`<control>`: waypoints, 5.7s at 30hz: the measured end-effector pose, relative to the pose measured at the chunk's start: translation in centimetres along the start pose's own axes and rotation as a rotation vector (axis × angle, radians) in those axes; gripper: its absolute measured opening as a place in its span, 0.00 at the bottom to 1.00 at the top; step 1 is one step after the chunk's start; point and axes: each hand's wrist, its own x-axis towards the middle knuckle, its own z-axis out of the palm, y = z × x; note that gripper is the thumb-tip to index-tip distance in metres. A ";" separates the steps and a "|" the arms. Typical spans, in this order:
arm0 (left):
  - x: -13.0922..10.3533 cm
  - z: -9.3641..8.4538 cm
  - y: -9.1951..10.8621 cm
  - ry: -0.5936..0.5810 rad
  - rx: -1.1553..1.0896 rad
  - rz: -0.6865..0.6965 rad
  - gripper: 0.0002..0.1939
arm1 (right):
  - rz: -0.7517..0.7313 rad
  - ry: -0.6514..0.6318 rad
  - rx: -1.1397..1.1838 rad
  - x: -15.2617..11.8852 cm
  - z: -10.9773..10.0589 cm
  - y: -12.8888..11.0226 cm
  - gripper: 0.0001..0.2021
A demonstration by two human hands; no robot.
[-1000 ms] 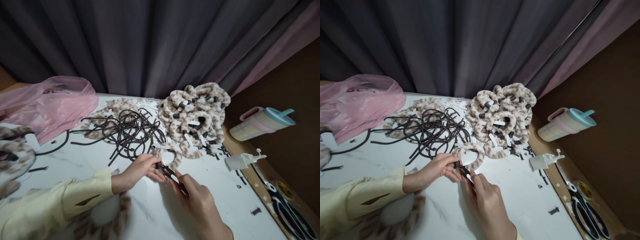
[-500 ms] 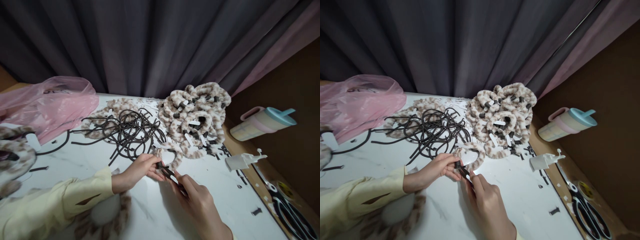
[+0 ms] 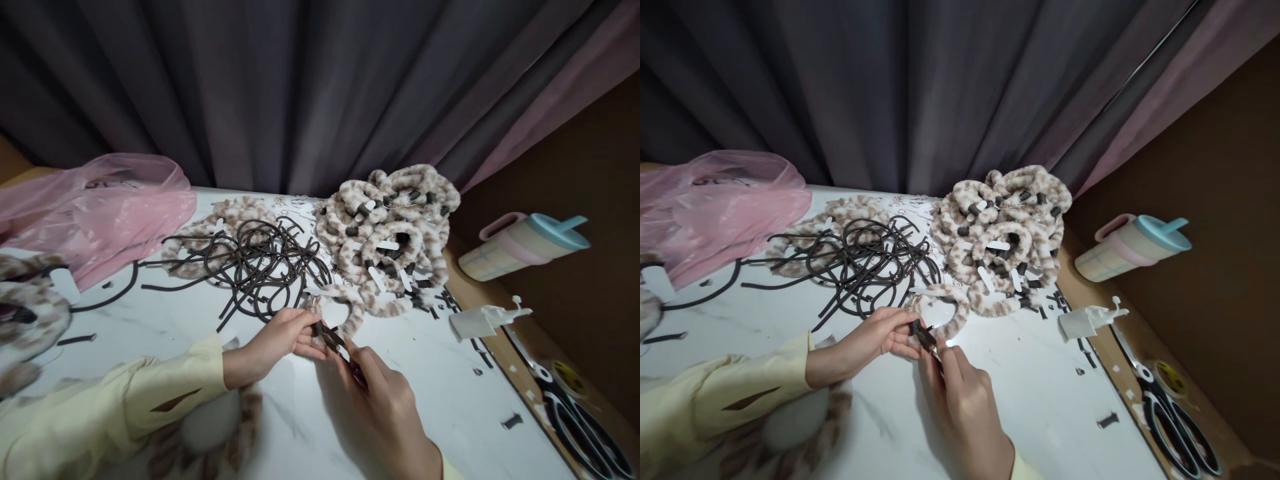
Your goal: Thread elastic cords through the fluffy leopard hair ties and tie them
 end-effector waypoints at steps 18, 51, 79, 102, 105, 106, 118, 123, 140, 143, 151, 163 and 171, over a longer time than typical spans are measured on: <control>-0.1 -0.3 -0.4 -0.079 0.081 0.093 0.18 | 0.023 -0.063 0.070 0.1 0.3 0.2 0.10; -0.5 -0.1 0.1 -0.060 0.130 0.119 0.16 | 0.890 -0.364 0.833 2.0 -1.7 2.5 0.19; -0.2 -0.4 0.0 -0.089 -0.096 0.065 0.21 | 0.244 -0.115 0.301 0.9 -1.3 1.7 0.15; -0.2 -0.4 -0.3 -0.103 -0.085 0.084 0.19 | 0.242 -0.172 0.254 1.1 -1.3 1.6 0.16; -0.2 -0.4 -0.4 -0.131 -0.012 0.123 0.18 | 0.245 -0.166 0.260 1.1 -1.3 1.7 0.16; -0.2 -0.4 -0.4 -0.130 0.004 0.128 0.18 | 0.246 -0.170 0.262 1.1 -1.3 1.7 0.16; -0.3 -0.2 0.3 -0.055 0.019 0.129 0.18 | 0.238 -0.179 0.266 1.2 -1.7 1.7 0.16; -0.5 0.0 0.6 -0.065 0.019 0.095 0.20 | 0.247 -0.170 0.283 1.1 -1.7 2.0 0.14; -0.5 0.0 0.5 -0.094 0.106 0.141 0.20 | 0.326 -0.158 0.351 0.9 -2.1 2.5 0.15; -0.5 0.0 0.4 -0.099 0.101 0.133 0.20 | 0.343 -0.154 0.349 0.6 -2.0 2.8 0.14; -0.3 -0.2 0.4 -0.073 0.157 0.142 0.20 | 0.515 -0.238 0.498 1.0 -2.0 3.3 0.17; 0.1 -0.7 -0.1 -0.032 0.107 0.185 0.18 | 1.059 -0.333 1.068 2.3 -0.3 1.3 0.21; 0.1 -0.6 -0.2 -0.041 0.144 0.227 0.16 | 1.088 -0.222 1.196 2.3 0.6 0.1 0.21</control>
